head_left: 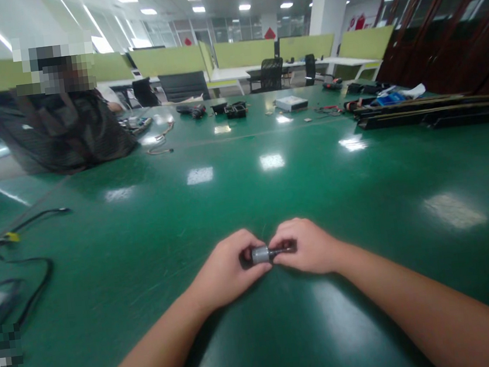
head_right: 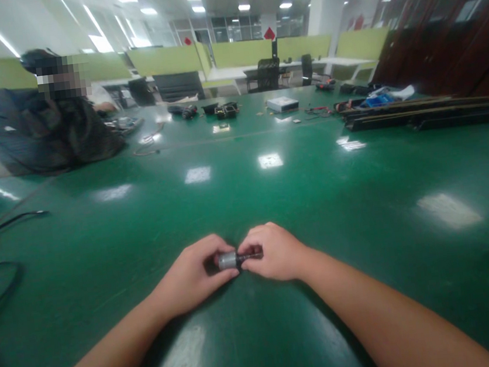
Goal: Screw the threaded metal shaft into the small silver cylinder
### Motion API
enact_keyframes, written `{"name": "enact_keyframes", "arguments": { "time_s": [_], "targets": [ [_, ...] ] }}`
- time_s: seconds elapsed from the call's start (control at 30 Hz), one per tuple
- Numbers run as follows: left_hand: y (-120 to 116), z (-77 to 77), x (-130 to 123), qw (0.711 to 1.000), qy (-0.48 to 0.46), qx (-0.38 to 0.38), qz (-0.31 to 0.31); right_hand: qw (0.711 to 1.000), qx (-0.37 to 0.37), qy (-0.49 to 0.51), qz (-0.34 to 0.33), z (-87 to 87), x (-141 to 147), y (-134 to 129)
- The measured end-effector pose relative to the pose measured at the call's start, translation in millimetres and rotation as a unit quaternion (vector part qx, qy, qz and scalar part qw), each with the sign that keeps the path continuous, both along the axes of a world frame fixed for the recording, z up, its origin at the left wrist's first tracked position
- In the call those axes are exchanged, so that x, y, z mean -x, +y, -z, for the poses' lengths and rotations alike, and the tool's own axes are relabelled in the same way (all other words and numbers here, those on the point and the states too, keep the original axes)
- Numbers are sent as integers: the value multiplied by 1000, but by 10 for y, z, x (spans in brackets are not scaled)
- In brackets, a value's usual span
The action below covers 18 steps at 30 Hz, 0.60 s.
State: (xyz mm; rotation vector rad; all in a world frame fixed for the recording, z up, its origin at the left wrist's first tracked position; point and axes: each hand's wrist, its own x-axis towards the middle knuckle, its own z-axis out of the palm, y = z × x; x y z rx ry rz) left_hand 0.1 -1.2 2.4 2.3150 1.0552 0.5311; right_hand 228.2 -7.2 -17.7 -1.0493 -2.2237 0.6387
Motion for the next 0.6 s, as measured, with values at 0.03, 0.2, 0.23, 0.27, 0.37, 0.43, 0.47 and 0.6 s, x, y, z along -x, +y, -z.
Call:
{"name": "enact_keyframes", "arguments": {
  "time_s": [0.03,0.2,0.23,0.27,0.37,0.43,0.47,0.6],
  "targets": [
    [-2,-1,-1,1000,0,0,0,1000,-1,1,0,0,1,-1],
    [0,-11,4,1000,0,0,2,1000,-3,-1,-3,-3,1,-4],
    [0,-10,6,1000,0,2,2,1000,-2,0,-4,-4,1,-4],
    [1,-8,9,1000,1,3,3,1000,0,2,-3,-5,0,-6],
    [0,0,15,1000,2,6,2,1000,-1,5,-3,-5,-8,-10],
    [-3,4,17,1000,2,4,1,1000,0,2,-3,-5,-17,-12],
    [-4,4,17,1000,2,3,2,1000,0,-1,-3,-5,-23,-13],
    [-3,-4,10,1000,7,-5,0,1000,-5,-23,12,-5,-54,-19]
  ]
}}
